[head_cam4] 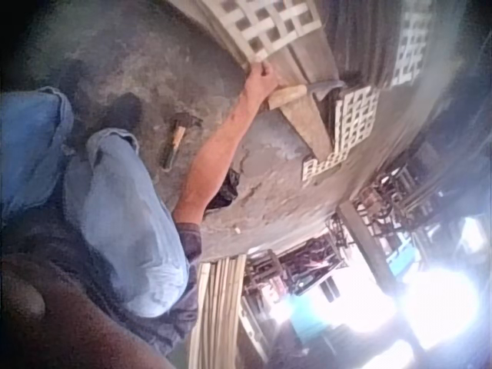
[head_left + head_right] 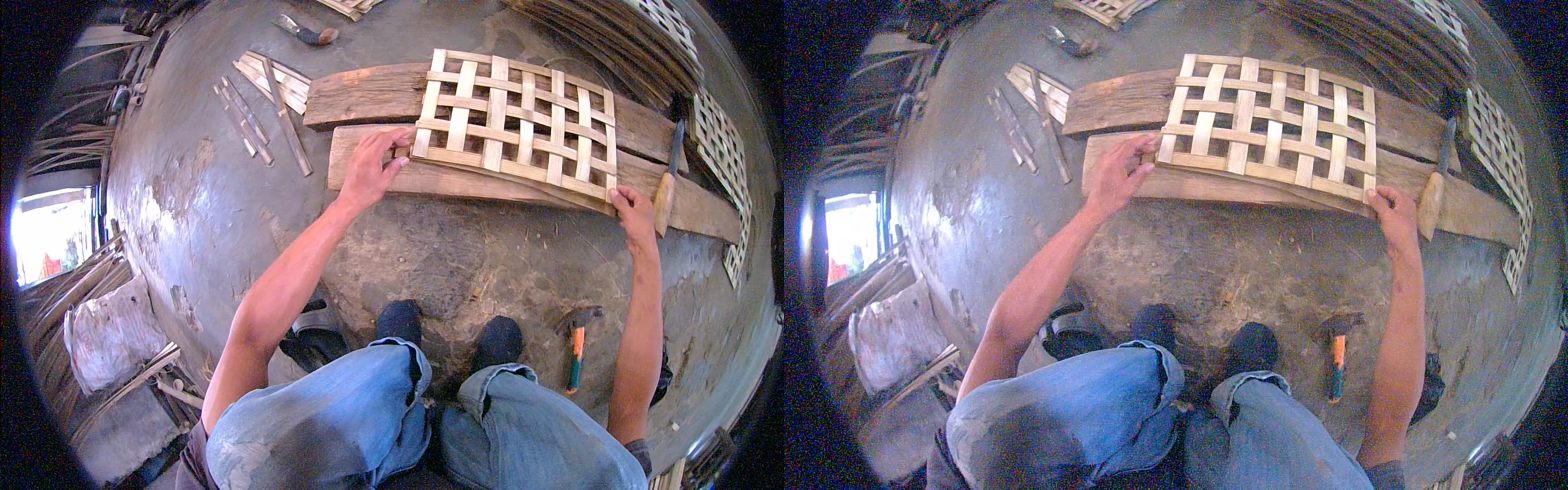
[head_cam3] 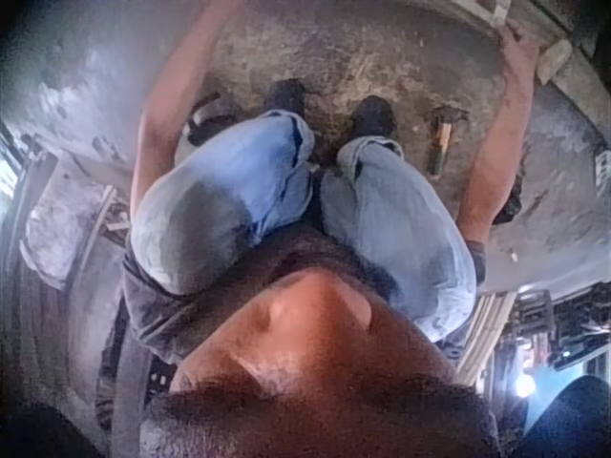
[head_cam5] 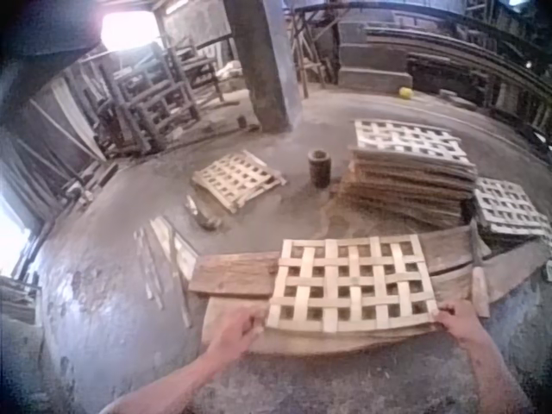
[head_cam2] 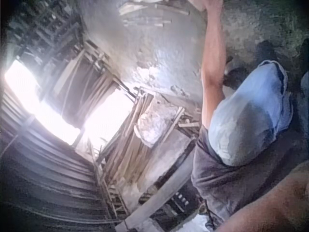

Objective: The person assembles a wooden lattice panel by hand, using a hammer to secure nails into the interwoven strips. The person repeatedly adjusts the lattice position and hammers nails along the edges to fasten the structure.

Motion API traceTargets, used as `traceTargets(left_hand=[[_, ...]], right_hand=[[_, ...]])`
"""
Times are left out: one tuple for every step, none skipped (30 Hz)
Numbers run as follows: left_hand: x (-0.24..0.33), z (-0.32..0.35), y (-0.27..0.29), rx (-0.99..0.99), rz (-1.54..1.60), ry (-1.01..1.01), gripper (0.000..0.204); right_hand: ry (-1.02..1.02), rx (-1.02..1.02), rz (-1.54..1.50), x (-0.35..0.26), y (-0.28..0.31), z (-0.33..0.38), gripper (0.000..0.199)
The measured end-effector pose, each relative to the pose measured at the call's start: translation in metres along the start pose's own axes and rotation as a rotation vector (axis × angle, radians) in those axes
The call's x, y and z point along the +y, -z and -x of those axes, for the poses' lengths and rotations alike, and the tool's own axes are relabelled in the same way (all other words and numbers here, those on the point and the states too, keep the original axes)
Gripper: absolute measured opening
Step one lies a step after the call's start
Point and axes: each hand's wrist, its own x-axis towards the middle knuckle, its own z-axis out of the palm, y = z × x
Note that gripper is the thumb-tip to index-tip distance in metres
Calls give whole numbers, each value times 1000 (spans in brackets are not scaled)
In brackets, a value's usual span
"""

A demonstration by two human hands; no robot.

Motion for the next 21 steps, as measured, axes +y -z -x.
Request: traceTargets(left_hand=[[-1, -1, 0, -7, 15, 5, 50], [-3, -1, 0, -7, 33, 8, 50], [-1, -4, -2, -11, 58, 7, 49], [2, -8, -10, -17, 96, -1, 48], [1, -8, -8, -22, 50, 4, 48], [-2, -6, -10, -28, 30, 3, 47], [-2, -4, -12, -27, 26, -1, 47], [-2, -2, -9, -24, 15, -2, 48], [-4, 1, -3, -26, 12, -11, 50], [-3, 0, 0, -25, 4, -21, 52], [-1, 0, 3, -33, 13, -5, 53], [3, -1, 5, -42, 20, 9, 55], [2, -4, 4, -53, 26, 24, 57], [-2, -7, 1, -65, 37, -4, 62], [2, -11, -1, -71, -5, -32, 59], [7, -13, 0, -74, -48, -57, 57], [10, -16, 0, -75, -92, -81, 55], [10, -18, 0, -70, -108, -110, 50], [9, -19, 0, -63, -124, -138, 46], [9, -20, 1, -55, -141, -165, 42], [9, -20, 1, -68, -105, -122, 38]], right_hand=[[5, 2, 8, 1, 1, -2, 26], [10, 5, 15, 5, 2, -4, 26], [9, 17, 24, 12, 6, -5, 27], [125, 61, 77, 19, 8, -6, 28], [238, 108, 132, 29, 5, -11, 29], [342, 165, 214, 39, 12, -12, 30], [354, 215, 259, 49, 16, -10, 30], [369, 259, 300, 51, 16, -5, 30], [359, 225, 301, 42, 15, 6, 30], [352, 192, 296, 32, 13, 15, 32], [349, 153, 274, 25, 11, 21, 33], [346, 115, 250, 17, 11, 26, 35], [340, 77, 224, 13, 11, 30, 36], [357, 67, 256, 12, 12, 31, 37], [374, 57, 287, 12, 13, 31, 38], [393, 44, 317, 13, 15, 29, 39], [397, 45, 322, 17, 17, 26, 38], [404, 45, 324, 21, 16, 21, 37], [412, 43, 327, 24, 17, 17, 36], [386, 39, 292, 26, 18, 13, 35], [362, 32, 254, 26, 18, 10, 35]])
